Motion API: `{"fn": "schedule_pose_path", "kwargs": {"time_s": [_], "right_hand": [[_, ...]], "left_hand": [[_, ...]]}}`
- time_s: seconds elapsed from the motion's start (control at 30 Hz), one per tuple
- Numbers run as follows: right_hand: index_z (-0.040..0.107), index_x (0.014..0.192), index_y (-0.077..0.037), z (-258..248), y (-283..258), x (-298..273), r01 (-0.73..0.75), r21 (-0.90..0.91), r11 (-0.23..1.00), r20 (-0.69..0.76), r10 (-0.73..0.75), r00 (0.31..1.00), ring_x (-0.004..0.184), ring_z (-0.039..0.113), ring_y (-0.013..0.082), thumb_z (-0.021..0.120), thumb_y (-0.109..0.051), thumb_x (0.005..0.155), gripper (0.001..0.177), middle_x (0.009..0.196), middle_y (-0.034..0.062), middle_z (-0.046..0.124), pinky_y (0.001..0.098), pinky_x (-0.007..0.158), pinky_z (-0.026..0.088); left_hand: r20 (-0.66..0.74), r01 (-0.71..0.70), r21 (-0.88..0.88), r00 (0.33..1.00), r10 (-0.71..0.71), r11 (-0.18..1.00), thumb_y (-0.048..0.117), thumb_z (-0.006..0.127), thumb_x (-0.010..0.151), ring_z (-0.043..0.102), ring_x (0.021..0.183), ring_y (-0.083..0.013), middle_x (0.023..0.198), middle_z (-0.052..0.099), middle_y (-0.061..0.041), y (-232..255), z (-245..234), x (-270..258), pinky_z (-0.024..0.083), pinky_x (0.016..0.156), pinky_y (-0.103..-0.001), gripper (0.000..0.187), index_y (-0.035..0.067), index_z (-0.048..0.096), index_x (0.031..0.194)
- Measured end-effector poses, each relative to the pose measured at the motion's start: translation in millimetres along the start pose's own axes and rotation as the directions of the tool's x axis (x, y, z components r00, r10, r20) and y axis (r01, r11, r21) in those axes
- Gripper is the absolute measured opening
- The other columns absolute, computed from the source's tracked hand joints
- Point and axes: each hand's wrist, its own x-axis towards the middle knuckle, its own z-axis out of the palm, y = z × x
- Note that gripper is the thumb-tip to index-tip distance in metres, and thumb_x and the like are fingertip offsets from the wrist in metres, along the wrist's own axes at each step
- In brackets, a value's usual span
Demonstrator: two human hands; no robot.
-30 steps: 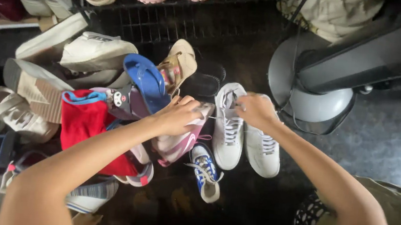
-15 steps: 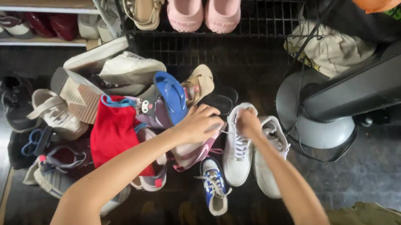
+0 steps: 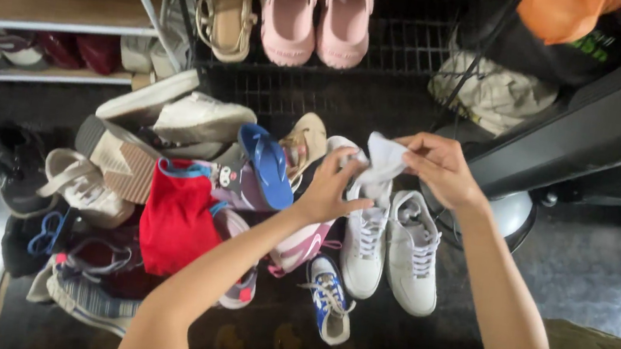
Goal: The person is seen organizing and cleaning shoes and socks from a pile on the floor near a shoe rack.
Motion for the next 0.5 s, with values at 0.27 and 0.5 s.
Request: {"fn": "schedule_pose_path", "kwargs": {"time_s": [0.27, 0.5], "right_hand": [[0.065, 0.096, -0.003, -17.7, 23.2, 32.2, 0.206, 0.466, 0.861, -0.345, -0.038, 0.938, 0.099, 0.069, 0.0251, 0.062, 0.004, 0.103, 0.01, 0.105, 0.0146, 0.069, 0.0417, 0.089, 0.059], [0.064, 0.093, -0.003, -51.3, 21.1, 24.8, 0.295, 0.447, 0.844, -0.471, -0.059, 0.88, 0.103, 0.071, 0.0265, 0.064, 0.003, 0.103, 0.012, 0.103, 0.0112, 0.069, 0.0483, 0.097, 0.06]], "left_hand": [[0.246, 0.413, -0.339, 0.906, -0.344, 0.845, 0.025, 0.076, 0.091, 0.07, 0.096, -0.0232, 0.102, 0.071, -0.014, -10.1, -43.0, -24.8, 0.055, 0.087, -0.036, 0.039, 0.001, 0.061, 0.118], [0.178, 0.358, -0.527, 0.933, -0.312, 0.77, 0.027, 0.077, 0.091, 0.066, 0.105, -0.0194, 0.112, 0.071, -0.011, -26.8, -73.7, -50.2, 0.054, 0.095, -0.031, 0.049, -0.001, 0.059, 0.128]]}}
